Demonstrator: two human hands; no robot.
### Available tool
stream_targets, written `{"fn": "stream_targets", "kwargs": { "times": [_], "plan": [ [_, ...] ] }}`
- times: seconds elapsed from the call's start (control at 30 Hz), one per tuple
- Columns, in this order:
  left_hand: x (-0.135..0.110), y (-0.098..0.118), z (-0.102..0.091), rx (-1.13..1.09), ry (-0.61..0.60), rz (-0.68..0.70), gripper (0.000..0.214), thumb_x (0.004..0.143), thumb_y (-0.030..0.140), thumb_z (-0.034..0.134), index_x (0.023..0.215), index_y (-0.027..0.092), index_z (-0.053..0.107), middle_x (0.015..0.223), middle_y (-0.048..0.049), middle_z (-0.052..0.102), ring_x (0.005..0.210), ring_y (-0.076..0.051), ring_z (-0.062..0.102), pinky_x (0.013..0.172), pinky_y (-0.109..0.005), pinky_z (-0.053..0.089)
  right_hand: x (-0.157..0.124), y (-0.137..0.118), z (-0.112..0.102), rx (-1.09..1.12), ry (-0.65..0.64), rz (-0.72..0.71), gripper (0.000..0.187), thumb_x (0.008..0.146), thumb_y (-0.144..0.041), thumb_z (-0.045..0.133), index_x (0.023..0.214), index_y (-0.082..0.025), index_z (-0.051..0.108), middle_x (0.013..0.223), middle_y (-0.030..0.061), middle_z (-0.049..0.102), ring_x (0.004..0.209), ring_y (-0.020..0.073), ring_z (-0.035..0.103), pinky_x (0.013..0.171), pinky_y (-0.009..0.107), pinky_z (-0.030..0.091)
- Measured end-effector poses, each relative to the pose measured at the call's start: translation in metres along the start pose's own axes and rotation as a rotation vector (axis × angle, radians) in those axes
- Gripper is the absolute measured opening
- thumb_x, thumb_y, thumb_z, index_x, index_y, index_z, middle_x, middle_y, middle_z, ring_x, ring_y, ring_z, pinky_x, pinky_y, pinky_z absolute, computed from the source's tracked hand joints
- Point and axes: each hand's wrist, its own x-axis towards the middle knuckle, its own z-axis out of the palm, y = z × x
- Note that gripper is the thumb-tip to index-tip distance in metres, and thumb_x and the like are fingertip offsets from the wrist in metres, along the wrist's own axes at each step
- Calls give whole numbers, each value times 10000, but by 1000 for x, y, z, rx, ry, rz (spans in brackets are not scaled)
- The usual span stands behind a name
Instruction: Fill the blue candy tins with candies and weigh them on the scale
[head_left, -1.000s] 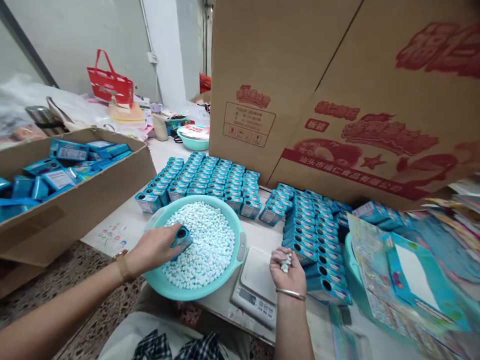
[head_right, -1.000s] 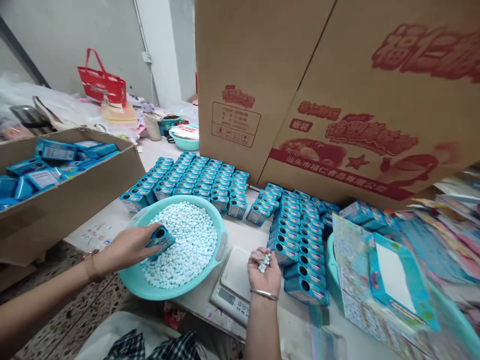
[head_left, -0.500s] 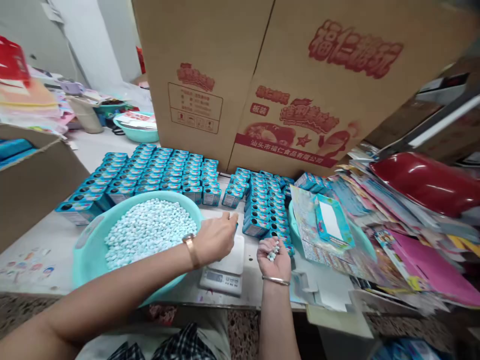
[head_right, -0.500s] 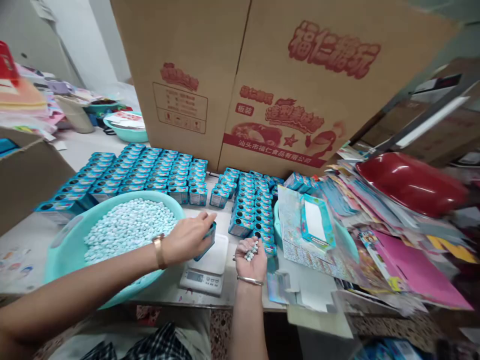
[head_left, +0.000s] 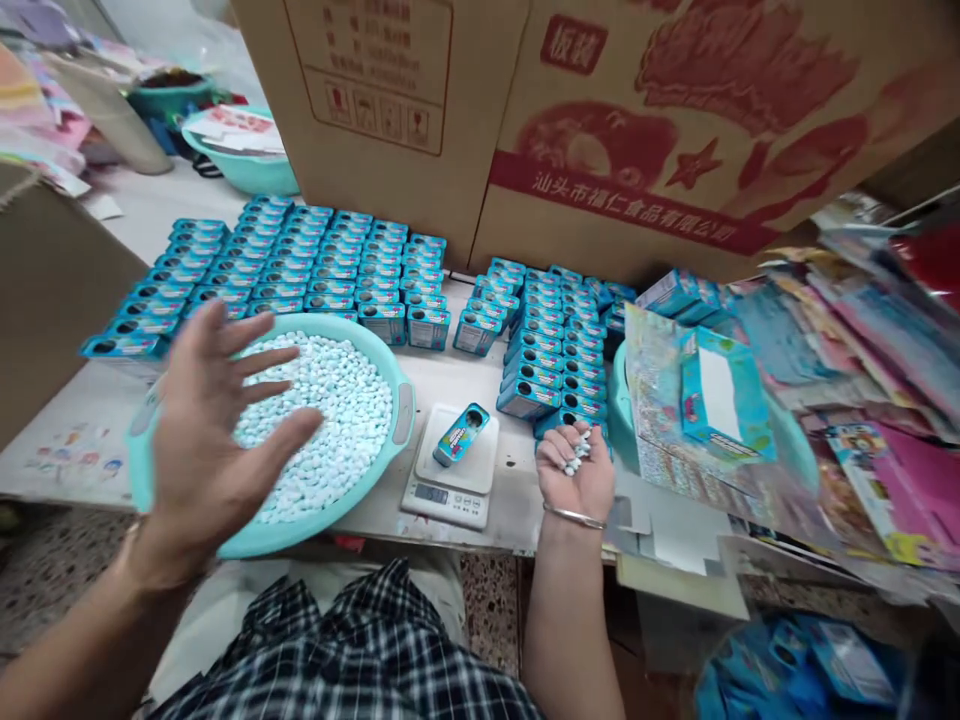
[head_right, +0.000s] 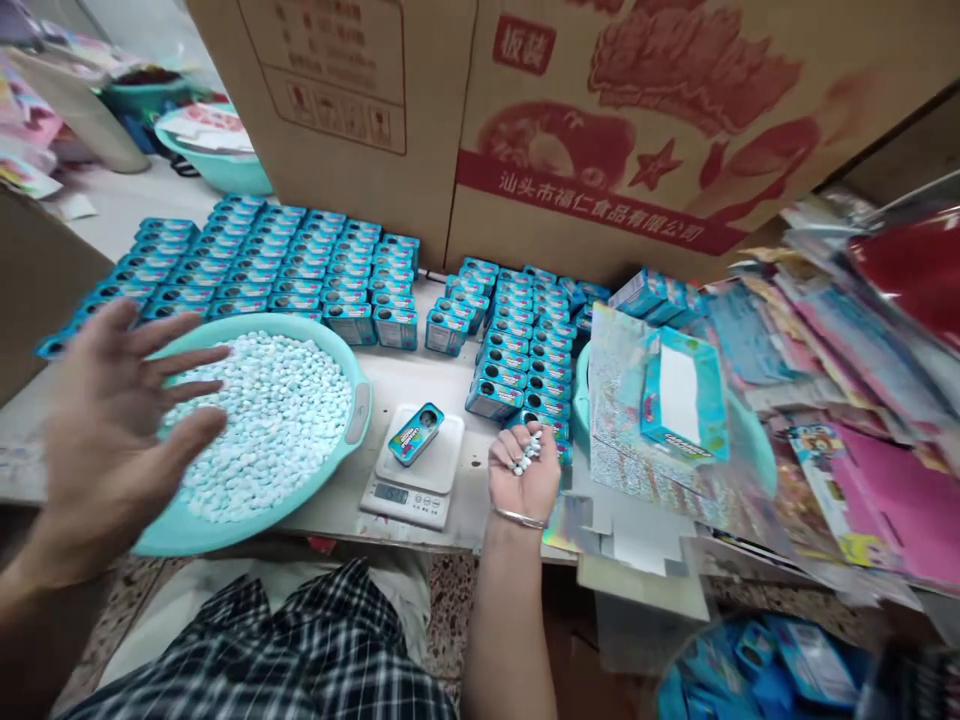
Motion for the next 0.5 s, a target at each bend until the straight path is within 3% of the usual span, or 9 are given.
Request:
{"fn": "stream_targets", "kwargs": {
  "times": [0.1,0.2,0.3,0.5],
  "plan": [
    [-13,-14,-26,-29,100,-167,813,722,460,732,1423,413,325,1376,3,515,1203,-342,566,978,-590,514,5,1,2,-24,45,-7,182,884,-283,592,757,-191,500,563,-88,403,477,59,415,452,164,386],
    [-31,-23,-27,-63,98,-289,723,747,453,711,1392,425,386,1338,1,551,1206,-364,561,985,-638,498,11,6,11,-68,86,-53,194,897,-316,582,766,-195,508,585,-83,429,521,62,461,514,181,443],
    [-42,-27,-13,-115,30,-322,693,780,404,695,1406,393,399,1347,-30,557,1207,-349,566,953,-594,537,18,13,23,-119,69,-51,201,911,-334,571,777,-196,514,617,-74,458,514,56,460,477,164,413],
    [-41,-12,28,-166,-249,-206,791,779,339,735,1462,337,335,1416,-80,514,1287,-307,513,979,-474,545,27,26,48,-155,-32,35,227,957,-359,497,803,-195,523,597,-86,425,392,37,324,350,149,279]
  ]
}}
